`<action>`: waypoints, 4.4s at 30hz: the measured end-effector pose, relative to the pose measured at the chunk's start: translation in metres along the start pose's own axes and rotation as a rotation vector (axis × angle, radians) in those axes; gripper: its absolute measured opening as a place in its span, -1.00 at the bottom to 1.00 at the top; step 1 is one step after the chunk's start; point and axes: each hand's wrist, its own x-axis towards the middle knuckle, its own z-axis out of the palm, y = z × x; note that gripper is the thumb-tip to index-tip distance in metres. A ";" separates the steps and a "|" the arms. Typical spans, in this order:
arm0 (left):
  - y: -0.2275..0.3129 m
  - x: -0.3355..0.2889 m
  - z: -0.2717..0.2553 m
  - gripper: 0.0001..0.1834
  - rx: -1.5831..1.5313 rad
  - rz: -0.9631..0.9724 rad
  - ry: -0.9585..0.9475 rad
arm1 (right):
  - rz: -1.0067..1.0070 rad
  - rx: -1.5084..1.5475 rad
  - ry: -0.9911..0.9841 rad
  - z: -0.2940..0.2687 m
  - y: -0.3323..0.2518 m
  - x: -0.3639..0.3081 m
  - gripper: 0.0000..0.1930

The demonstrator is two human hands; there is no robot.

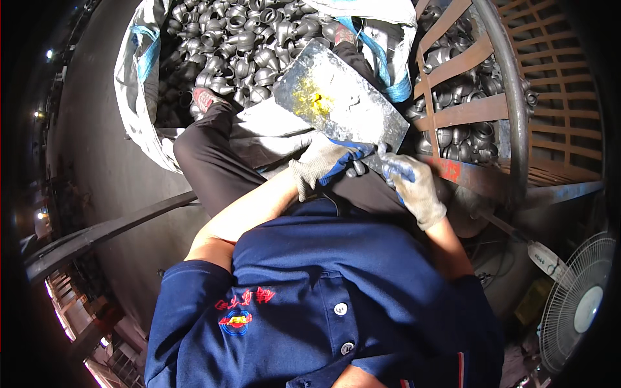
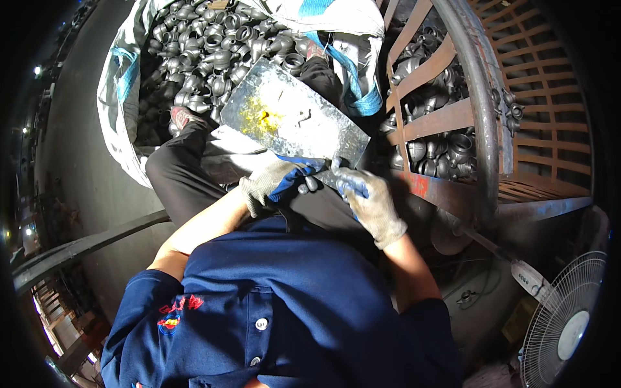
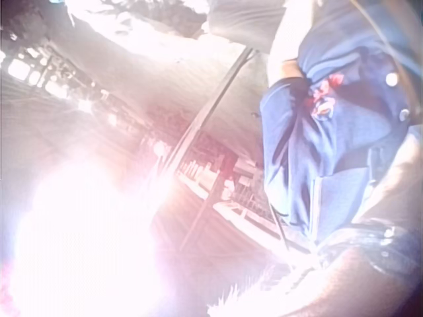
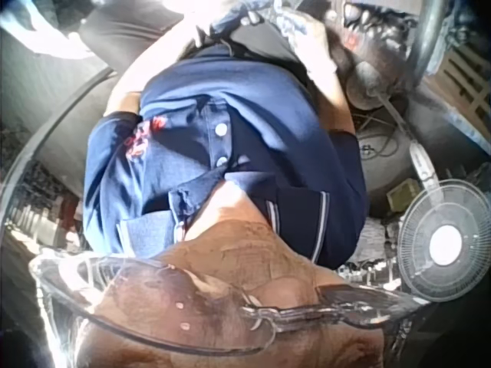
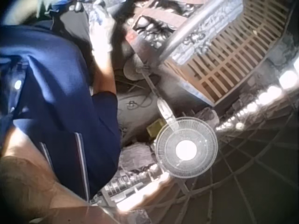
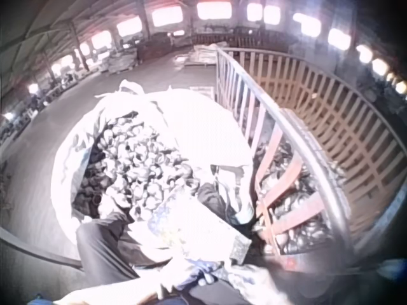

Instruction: Cleaning and inspecting industrial metal castings from a large storage bag.

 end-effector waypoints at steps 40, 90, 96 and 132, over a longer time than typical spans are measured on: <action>0.005 -0.007 0.025 -0.76 0.042 0.022 0.077 | 0.214 0.010 0.376 -0.017 0.041 0.028 -0.68; 0.024 0.001 0.019 -0.57 0.949 0.073 -0.054 | 0.096 1.254 1.381 -0.080 0.103 -0.044 -0.84; 0.022 0.002 0.003 -0.64 1.257 0.227 -0.098 | 0.293 1.124 1.437 -0.062 0.049 -0.036 -0.88; 0.030 0.005 0.010 -0.62 0.969 0.029 -0.007 | 0.333 1.153 1.518 -0.049 0.106 -0.024 -0.89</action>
